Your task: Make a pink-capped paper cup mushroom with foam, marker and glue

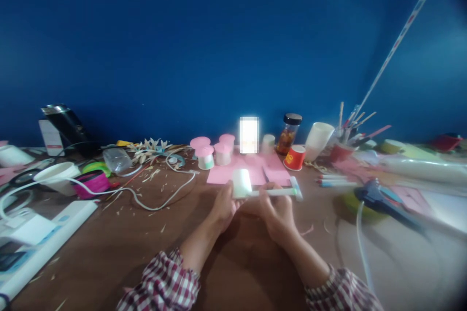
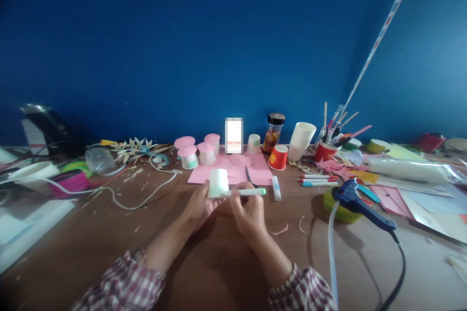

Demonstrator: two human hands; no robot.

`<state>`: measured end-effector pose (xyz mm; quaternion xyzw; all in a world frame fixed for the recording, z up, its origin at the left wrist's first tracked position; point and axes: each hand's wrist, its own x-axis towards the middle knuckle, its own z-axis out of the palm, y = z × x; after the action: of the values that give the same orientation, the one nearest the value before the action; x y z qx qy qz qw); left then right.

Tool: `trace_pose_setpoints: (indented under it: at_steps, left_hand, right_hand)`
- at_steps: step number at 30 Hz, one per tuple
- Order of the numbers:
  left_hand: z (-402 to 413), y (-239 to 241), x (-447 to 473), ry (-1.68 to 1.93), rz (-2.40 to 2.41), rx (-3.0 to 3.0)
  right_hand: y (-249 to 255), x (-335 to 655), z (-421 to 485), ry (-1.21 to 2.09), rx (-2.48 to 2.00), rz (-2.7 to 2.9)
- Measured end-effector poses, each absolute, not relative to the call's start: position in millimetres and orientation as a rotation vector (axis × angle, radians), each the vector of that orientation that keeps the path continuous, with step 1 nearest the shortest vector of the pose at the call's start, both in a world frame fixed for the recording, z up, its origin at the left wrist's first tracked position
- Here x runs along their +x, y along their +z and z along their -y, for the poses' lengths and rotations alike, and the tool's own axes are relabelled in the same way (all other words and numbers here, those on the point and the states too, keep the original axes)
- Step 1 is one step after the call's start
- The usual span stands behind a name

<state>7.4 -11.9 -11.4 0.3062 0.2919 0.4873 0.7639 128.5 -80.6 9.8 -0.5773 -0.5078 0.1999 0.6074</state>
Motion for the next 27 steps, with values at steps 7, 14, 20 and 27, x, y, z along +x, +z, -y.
trace_pose_setpoints:
  at_steps: [7, 14, 20, 27]
  left_hand:
    - [13.2, -9.3, 7.7, 1.040, -0.635, 0.674]
    - [16.0, -2.0, 6.8, 1.058, -0.672, 0.700]
    - [13.9, -7.2, 7.4, 1.042, -0.619, 0.697]
    - [11.9, -13.4, 7.1, 1.052, -0.615, 0.701]
  right_hand:
    - [7.6, 127.1, 79.6, 0.456, -1.304, 1.200]
    - [6.3, 129.1, 80.5, 0.501, -1.261, 1.243]
    - [5.2, 128.7, 80.2, 0.426, -1.305, 1.216]
    - [5.1, 128.6, 79.2, 0.405, -1.293, 1.223]
